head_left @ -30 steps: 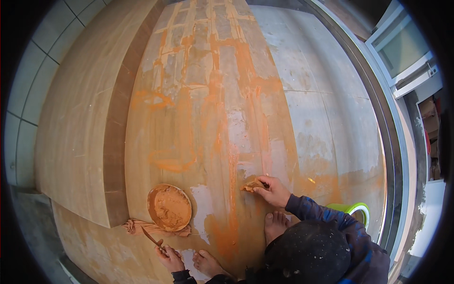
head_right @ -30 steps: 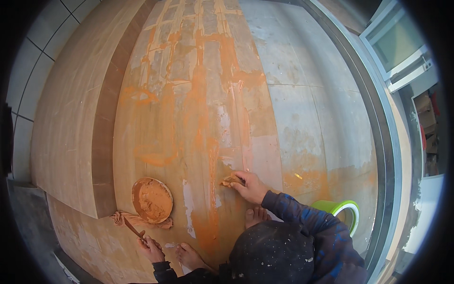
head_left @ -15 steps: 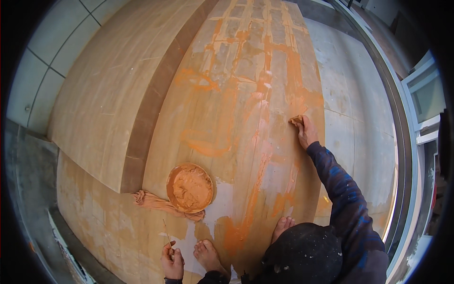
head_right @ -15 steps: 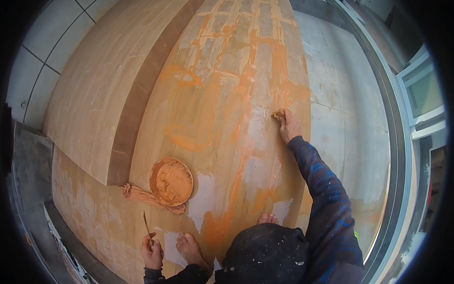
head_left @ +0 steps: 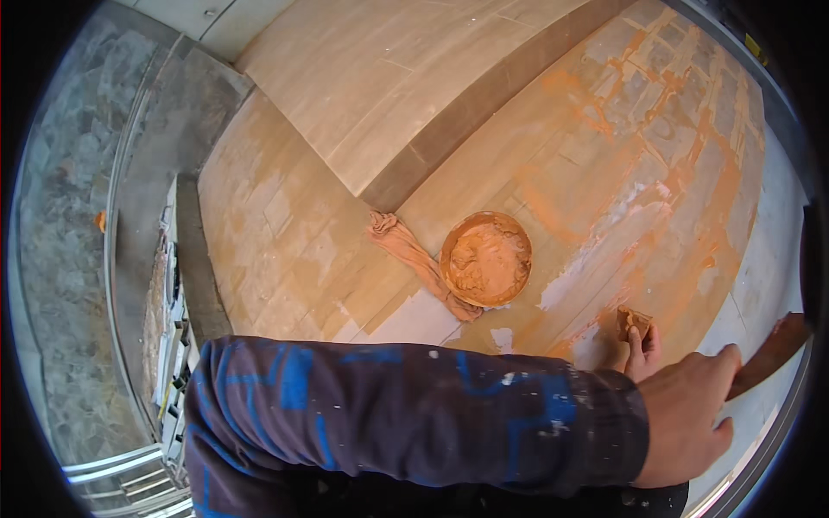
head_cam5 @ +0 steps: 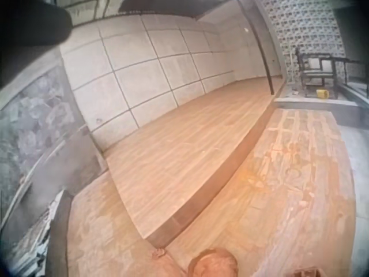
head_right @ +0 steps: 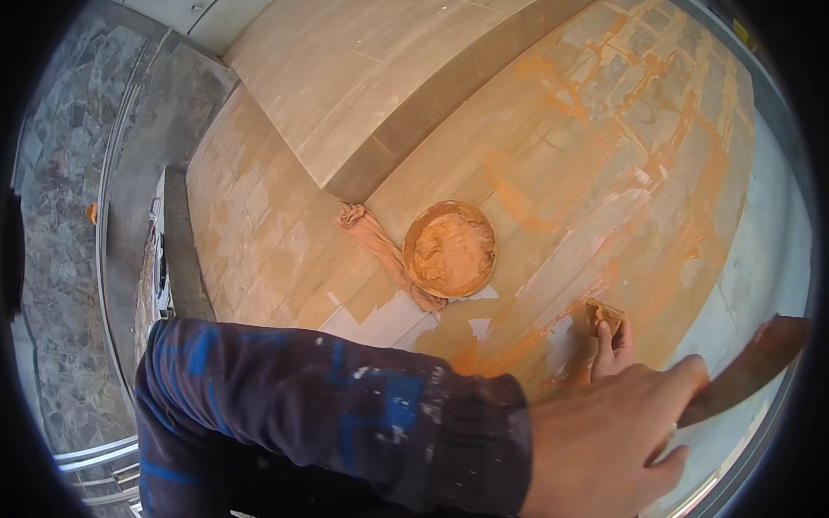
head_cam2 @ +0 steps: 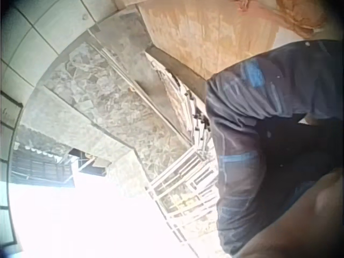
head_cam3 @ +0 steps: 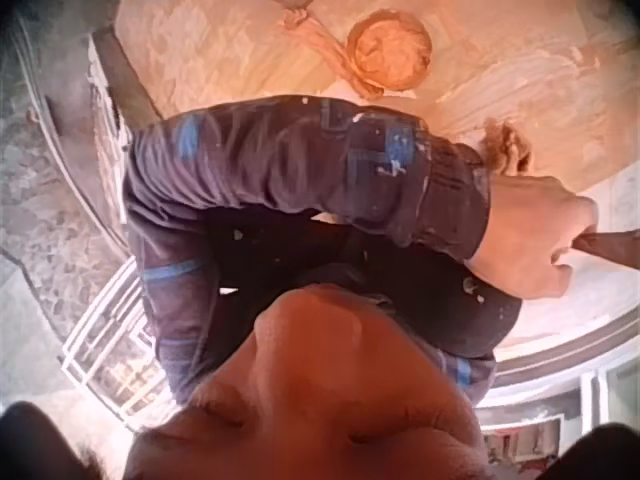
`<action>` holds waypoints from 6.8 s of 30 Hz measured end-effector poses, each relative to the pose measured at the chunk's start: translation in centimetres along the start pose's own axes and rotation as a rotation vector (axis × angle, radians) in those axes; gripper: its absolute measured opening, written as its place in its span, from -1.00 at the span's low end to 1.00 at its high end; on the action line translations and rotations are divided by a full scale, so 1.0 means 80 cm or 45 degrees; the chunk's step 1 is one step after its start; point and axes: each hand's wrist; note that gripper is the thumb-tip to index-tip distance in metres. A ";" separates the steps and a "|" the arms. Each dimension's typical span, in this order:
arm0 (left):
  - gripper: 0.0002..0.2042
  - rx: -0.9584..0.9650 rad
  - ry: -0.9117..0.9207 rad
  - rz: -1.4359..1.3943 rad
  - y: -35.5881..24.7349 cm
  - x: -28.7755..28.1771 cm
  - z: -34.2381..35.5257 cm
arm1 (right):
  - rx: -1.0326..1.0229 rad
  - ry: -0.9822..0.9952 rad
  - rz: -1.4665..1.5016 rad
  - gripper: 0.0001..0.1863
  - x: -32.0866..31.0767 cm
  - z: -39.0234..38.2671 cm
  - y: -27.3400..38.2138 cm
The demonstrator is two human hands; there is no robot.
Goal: The person applies an orange filler paste to the gaps and surfaces of floor tiles using a spatula and a small applicator piece while kneeling on the floor.
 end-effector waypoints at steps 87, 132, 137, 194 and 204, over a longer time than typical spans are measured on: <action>-0.57 -1.383 -1.174 0.005 0.452 -0.072 -0.093 | 0.367 0.419 0.113 -0.74 0.119 0.013 0.013; -0.81 -0.659 -1.020 -0.583 0.041 -0.178 -0.412 | 0.618 0.460 -1.863 -0.65 0.090 -0.162 0.470; -0.85 -0.792 -1.097 -0.729 -0.034 -0.182 -0.568 | 0.415 0.381 -1.393 -0.74 0.321 -0.153 0.598; -0.89 -1.029 0.119 -0.114 -0.380 0.072 -0.167 | 0.782 -1.507 0.424 -0.69 0.054 -0.413 0.736; -0.87 -1.102 0.110 -0.070 -0.377 0.067 -0.167 | 0.808 -1.518 0.430 -0.69 0.066 -0.407 0.725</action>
Point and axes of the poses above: each hand's wrist, its own z-axis towards the middle knuckle, its own x-axis out of the palm, y = z × x, and after that the axes turned 12 degrees about z, right-handed
